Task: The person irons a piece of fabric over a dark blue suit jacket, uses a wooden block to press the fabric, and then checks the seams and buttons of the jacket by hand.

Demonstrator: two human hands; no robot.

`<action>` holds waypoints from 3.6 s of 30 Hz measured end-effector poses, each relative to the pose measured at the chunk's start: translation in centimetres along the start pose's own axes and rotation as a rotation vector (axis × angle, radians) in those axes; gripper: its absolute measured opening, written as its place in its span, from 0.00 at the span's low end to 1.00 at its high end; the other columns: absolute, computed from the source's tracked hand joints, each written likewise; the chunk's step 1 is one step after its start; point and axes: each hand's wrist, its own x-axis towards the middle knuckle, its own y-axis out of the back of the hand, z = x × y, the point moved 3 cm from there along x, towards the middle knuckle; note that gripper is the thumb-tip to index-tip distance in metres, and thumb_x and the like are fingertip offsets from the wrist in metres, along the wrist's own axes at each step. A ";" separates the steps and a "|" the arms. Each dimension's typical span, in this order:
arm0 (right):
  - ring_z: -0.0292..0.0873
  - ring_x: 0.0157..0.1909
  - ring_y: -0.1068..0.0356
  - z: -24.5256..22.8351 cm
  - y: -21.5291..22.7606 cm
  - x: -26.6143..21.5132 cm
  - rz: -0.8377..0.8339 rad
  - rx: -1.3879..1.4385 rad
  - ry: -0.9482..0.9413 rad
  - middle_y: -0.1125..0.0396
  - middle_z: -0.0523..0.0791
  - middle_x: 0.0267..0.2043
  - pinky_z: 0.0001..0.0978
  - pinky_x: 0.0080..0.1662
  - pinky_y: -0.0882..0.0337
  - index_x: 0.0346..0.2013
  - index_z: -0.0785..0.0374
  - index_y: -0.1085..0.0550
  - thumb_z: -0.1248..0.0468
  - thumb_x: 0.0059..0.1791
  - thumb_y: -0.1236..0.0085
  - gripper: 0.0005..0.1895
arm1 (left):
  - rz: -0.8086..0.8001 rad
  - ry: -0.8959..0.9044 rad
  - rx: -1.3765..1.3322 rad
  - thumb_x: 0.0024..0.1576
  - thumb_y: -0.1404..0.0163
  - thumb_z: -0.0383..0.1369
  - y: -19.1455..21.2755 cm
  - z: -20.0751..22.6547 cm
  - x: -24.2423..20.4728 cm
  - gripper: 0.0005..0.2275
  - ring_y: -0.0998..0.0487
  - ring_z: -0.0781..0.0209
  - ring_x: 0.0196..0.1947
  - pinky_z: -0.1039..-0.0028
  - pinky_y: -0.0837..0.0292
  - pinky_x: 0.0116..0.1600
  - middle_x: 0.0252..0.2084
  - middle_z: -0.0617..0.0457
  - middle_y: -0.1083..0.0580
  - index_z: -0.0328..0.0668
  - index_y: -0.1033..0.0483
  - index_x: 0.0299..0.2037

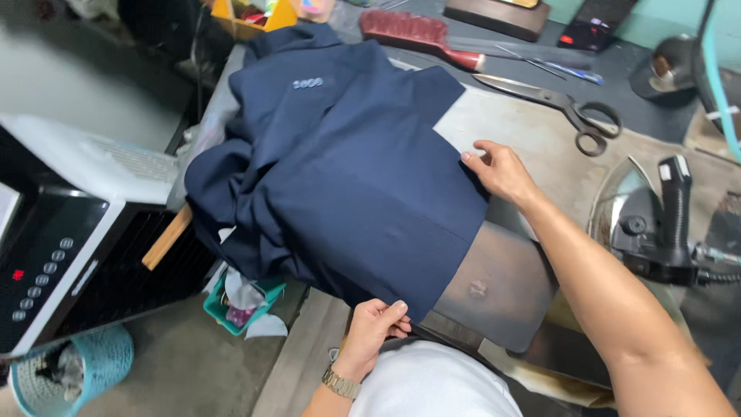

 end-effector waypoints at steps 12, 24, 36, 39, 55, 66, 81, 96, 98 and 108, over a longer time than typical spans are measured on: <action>0.29 0.26 0.41 1.0 2.6 -3.0 -0.033 0.160 -0.056 0.36 0.35 0.21 0.28 0.28 0.41 0.24 0.57 0.24 0.52 0.59 0.42 0.21 | -0.105 -0.111 0.265 0.55 0.36 0.37 2.1 -1.7 -1.3 0.18 0.19 0.66 0.27 0.75 0.15 0.39 0.20 0.53 0.25 0.38 0.30 0.19; 0.31 0.28 0.39 1.9 3.3 -2.5 -0.012 0.114 -0.007 0.35 0.36 0.24 0.30 0.31 0.39 0.29 0.59 0.21 0.53 0.58 0.42 0.18 | 0.044 -0.341 -0.162 0.58 0.42 0.28 5.3 -2.3 3.2 0.12 0.19 0.51 0.26 0.68 0.19 0.33 0.25 0.37 0.22 0.34 0.30 0.24; 0.42 0.40 0.30 0.9 5.1 -5.6 0.081 -0.139 -0.028 0.24 0.46 0.39 0.38 0.42 0.35 0.43 0.60 0.18 0.50 0.57 0.45 0.17 | 0.211 -0.263 0.123 0.63 0.53 0.37 7.8 5.6 1.3 0.21 0.25 0.57 0.20 0.73 0.27 0.29 0.20 0.41 0.26 0.25 0.23 0.23; 0.47 0.39 0.30 2.4 5.0 -7.7 0.321 -0.117 0.001 0.26 0.52 0.42 0.42 0.45 0.33 0.59 0.68 0.23 0.53 0.59 0.43 0.22 | 0.443 -0.561 0.520 0.62 0.52 0.39 10.0 11.5 0.0 0.19 0.24 0.66 0.22 0.75 0.28 0.34 0.19 0.52 0.24 0.39 0.21 0.20; 0.58 0.59 0.29 -1.6 -5.1 -23.7 0.784 -0.504 0.007 0.26 0.56 0.55 0.48 0.65 0.35 0.56 0.74 0.22 0.63 0.57 0.35 0.18 | 0.775 -1.415 0.634 0.62 0.53 0.28 21.3 35.2 13.6 0.06 0.20 0.45 0.40 0.61 0.27 0.47 0.38 0.46 0.21 0.40 0.21 0.39; 0.71 0.52 0.30 -6.6 -8.0 -23.0 0.736 -0.230 -0.716 0.27 0.65 0.49 0.60 0.51 0.35 0.68 0.69 0.29 0.42 0.59 0.47 0.35 | 0.909 -1.420 0.442 0.62 0.55 0.21 24.1 33.7 7.9 0.14 0.25 0.37 0.50 0.57 0.32 0.59 0.51 0.29 0.29 0.24 0.33 0.57; 0.38 0.31 0.38 -5.7 -6.3 -23.6 0.734 0.532 -0.825 0.27 0.43 0.43 0.38 0.28 0.39 0.65 0.63 0.28 0.50 0.49 0.36 0.33 | 0.208 -1.191 0.909 0.62 0.53 0.33 16.3 25.2 9.8 0.11 0.23 0.49 0.51 0.62 0.33 0.61 0.49 0.47 0.21 0.39 0.20 0.48; 0.32 0.41 0.32 -7.2 -6.3 -24.0 0.807 0.579 -0.654 0.28 0.46 0.42 0.22 0.50 0.28 0.62 0.67 0.26 0.62 0.46 0.31 0.31 | 0.315 -0.965 1.004 0.63 0.55 0.38 17.9 23.8 9.7 0.17 0.23 0.43 0.55 0.58 0.32 0.59 0.53 0.43 0.21 0.38 0.24 0.56; 0.39 0.58 0.31 -8.3 -6.1 -23.7 0.744 0.439 -0.666 0.29 0.47 0.60 0.29 0.59 0.32 0.63 0.64 0.27 0.57 0.45 0.33 0.33 | 0.254 -1.057 1.233 0.57 0.60 0.26 19.6 23.3 11.1 0.16 0.23 0.43 0.53 0.57 0.32 0.59 0.51 0.43 0.21 0.38 0.22 0.52; 0.38 0.56 0.29 -5.5 -6.2 -22.2 0.834 0.584 -0.536 0.28 0.52 0.57 0.27 0.59 0.28 0.63 0.67 0.28 0.62 0.45 0.32 0.33 | 0.376 -1.127 0.933 0.62 0.51 0.32 16.0 25.3 9.4 0.11 0.23 0.53 0.53 0.66 0.30 0.57 0.48 0.50 0.19 0.39 0.18 0.49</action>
